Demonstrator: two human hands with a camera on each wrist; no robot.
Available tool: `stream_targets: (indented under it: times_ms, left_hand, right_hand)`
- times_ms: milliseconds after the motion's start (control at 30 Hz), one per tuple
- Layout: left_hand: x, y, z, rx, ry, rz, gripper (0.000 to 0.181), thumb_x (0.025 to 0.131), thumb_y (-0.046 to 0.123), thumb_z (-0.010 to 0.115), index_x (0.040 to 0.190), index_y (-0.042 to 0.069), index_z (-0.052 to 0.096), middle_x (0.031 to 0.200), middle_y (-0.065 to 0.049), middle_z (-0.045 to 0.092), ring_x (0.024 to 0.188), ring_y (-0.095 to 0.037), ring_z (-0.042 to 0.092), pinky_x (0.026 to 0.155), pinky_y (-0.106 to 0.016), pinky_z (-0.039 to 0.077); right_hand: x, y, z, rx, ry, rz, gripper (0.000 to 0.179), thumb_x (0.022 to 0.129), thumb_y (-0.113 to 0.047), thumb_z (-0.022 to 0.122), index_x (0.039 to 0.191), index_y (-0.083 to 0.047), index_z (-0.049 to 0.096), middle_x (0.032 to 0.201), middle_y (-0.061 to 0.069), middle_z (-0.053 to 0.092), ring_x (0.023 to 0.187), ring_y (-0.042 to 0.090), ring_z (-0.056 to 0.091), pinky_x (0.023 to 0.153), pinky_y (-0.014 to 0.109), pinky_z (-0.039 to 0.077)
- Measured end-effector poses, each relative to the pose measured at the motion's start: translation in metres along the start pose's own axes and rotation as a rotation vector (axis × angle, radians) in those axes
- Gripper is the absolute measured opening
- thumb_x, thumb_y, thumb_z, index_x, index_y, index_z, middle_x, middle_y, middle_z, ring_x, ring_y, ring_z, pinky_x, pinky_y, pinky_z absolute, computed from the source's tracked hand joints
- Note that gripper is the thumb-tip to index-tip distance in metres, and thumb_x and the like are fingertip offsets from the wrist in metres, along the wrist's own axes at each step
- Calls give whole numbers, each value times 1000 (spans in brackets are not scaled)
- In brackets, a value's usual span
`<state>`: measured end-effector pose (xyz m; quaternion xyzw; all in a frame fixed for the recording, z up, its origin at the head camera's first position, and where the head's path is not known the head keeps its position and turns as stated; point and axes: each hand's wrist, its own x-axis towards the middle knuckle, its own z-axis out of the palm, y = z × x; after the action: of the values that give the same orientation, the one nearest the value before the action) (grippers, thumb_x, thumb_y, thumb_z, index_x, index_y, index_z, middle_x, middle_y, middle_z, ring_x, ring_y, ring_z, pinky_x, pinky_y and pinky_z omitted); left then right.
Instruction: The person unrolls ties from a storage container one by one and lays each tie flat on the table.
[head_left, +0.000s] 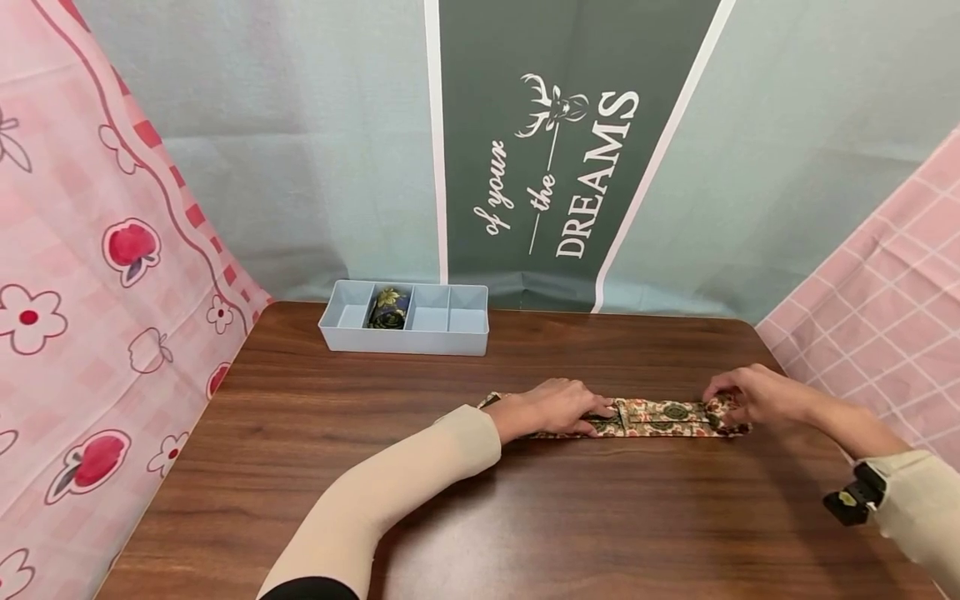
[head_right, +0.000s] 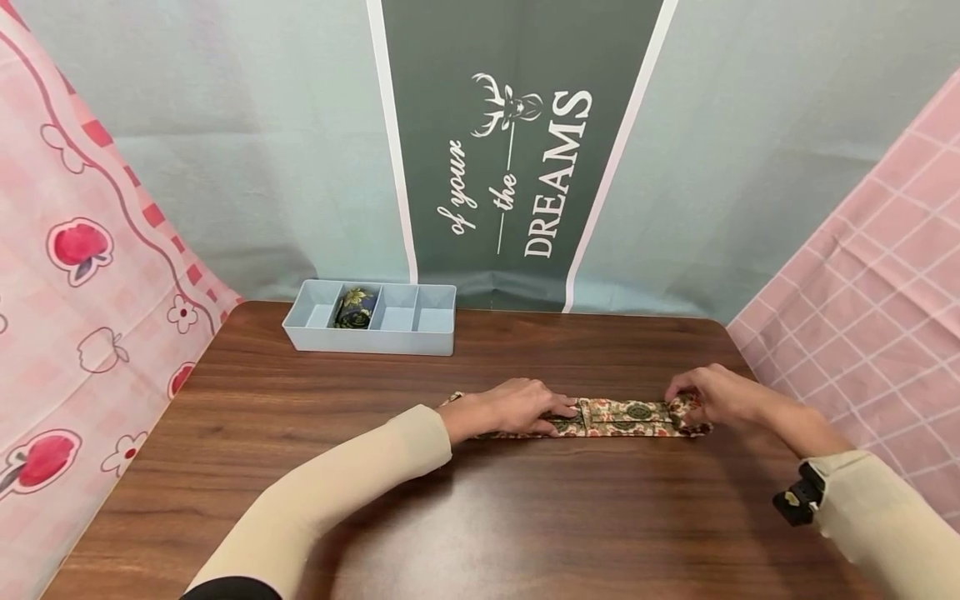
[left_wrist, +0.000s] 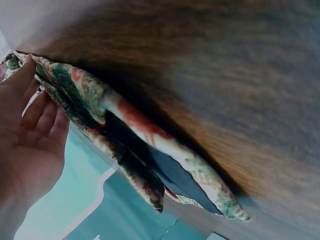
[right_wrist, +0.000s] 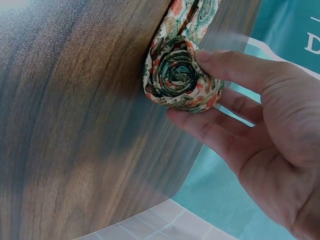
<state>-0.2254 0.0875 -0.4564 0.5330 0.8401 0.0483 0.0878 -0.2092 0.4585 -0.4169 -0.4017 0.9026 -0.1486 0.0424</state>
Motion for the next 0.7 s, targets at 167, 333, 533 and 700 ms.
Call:
stream_targets:
  times_ms: [167, 333, 533, 700]
  left_hand:
    - [0, -2, 1, -28, 2, -10, 49, 105, 41, 66, 152, 30, 60, 160, 10, 52, 123, -9, 68, 98, -26, 57]
    - [-2, -2, 2, -33, 1, -13, 48, 105, 41, 67, 152, 29, 60, 159, 10, 52, 122, -9, 68, 99, -26, 56]
    - [-4, -4, 2, -35, -4, -16, 48, 105, 41, 67, 151, 29, 61, 159, 10, 52, 126, -9, 66, 102, -26, 54]
    - [-8, -4, 1, -35, -14, -37, 49, 104, 41, 68, 151, 30, 61, 159, 11, 51, 125, -10, 67, 100, -26, 55]
  right_hand:
    - [0, 2, -1, 5, -15, -10, 34, 71, -3, 94, 100, -10, 78, 87, -6, 74, 65, -10, 46, 57, 14, 39]
    - [-2, 1, -2, -11, -50, 30, 30, 74, -4, 92, 101, -9, 81, 93, -3, 77, 67, -9, 50, 59, 19, 45]
    - [-5, -1, -5, -40, -52, 97, 33, 71, -2, 90, 101, -15, 83, 96, -5, 78, 72, -7, 50, 62, 20, 42]
    - [-8, -1, -1, -13, -28, 160, 22, 80, -15, 92, 97, -21, 80, 74, -17, 67, 61, -9, 45, 57, 20, 40]
